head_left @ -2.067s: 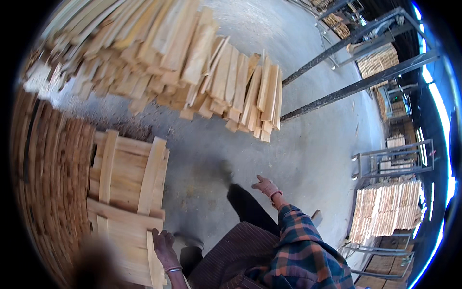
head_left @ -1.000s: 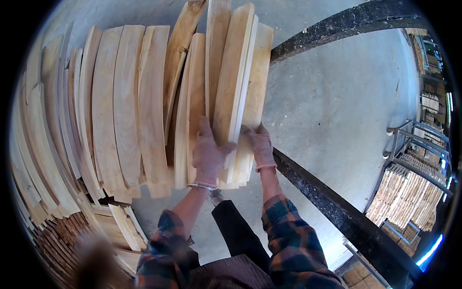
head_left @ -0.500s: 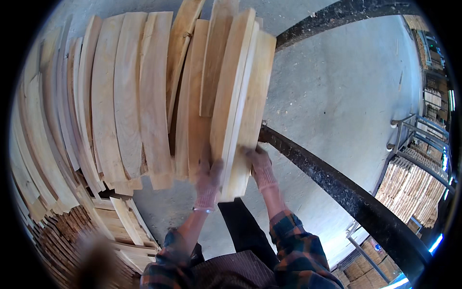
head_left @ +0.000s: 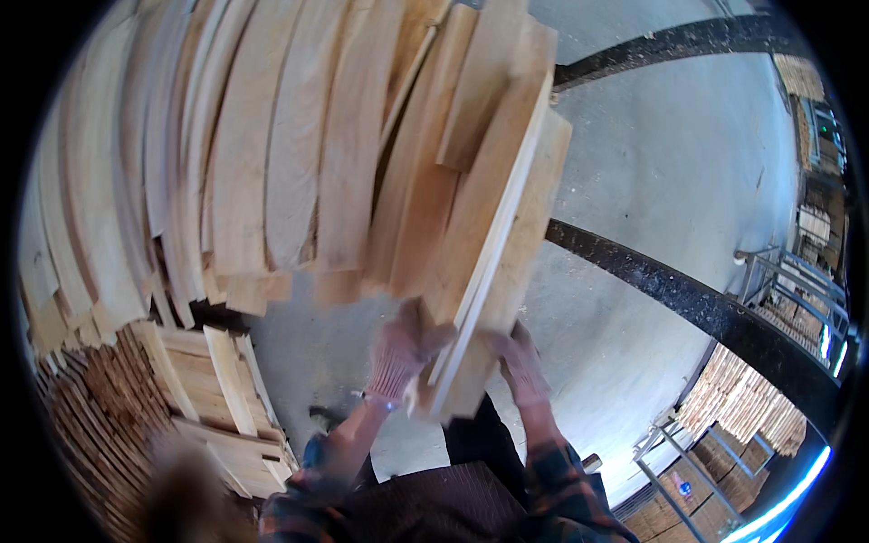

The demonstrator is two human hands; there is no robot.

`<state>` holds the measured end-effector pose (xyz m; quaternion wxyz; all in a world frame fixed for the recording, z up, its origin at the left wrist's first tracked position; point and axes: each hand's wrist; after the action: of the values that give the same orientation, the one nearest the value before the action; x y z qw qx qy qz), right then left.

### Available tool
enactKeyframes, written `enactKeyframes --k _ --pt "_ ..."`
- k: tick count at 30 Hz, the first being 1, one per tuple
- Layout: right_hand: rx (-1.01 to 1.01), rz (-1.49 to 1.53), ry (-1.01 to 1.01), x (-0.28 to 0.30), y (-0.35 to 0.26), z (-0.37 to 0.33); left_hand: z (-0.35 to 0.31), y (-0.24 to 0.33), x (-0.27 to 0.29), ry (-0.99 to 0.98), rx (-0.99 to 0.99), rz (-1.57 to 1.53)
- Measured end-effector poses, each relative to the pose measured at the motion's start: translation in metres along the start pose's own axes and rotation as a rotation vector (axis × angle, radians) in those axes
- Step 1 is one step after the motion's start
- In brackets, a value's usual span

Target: The person repeatedly picks up wooden planks from a nearby pile and places them onto a growing stack on a workbench. The person wears gloves and handles the planks one by one, aligning them as they build the stack.

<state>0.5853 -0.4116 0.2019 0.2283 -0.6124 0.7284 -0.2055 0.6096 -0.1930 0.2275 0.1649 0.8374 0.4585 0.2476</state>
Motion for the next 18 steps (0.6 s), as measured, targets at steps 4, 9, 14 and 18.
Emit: enactKeyframes --k 4,9,14,18 --pt "0.035 0.196 0.066 -0.028 -0.034 -0.079 -0.056 -0.029 -0.011 -0.109 -0.266 -0.535" --pt "-0.114 0.284 0.132 0.012 0.008 -0.086 -0.112 -0.010 -0.037 0.017 -0.174 -0.427" --pt "-0.198 -0.037 0.138 0.012 -0.021 -0.204 -0.235 -0.007 -0.075 -0.033 0.001 -0.571" --pt "-0.337 -0.096 -0.044 -0.044 -0.048 -0.301 -0.350 -0.025 -0.099 -0.214 0.241 -0.951"
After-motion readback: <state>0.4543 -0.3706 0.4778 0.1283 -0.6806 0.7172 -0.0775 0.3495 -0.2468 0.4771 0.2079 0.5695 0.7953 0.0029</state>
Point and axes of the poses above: each hand's wrist, its own z-axis towards the middle knuckle, its own x-axis out of the back of the hand, y = z × x, and after that the axes turned 3 degrees about z, right-handed
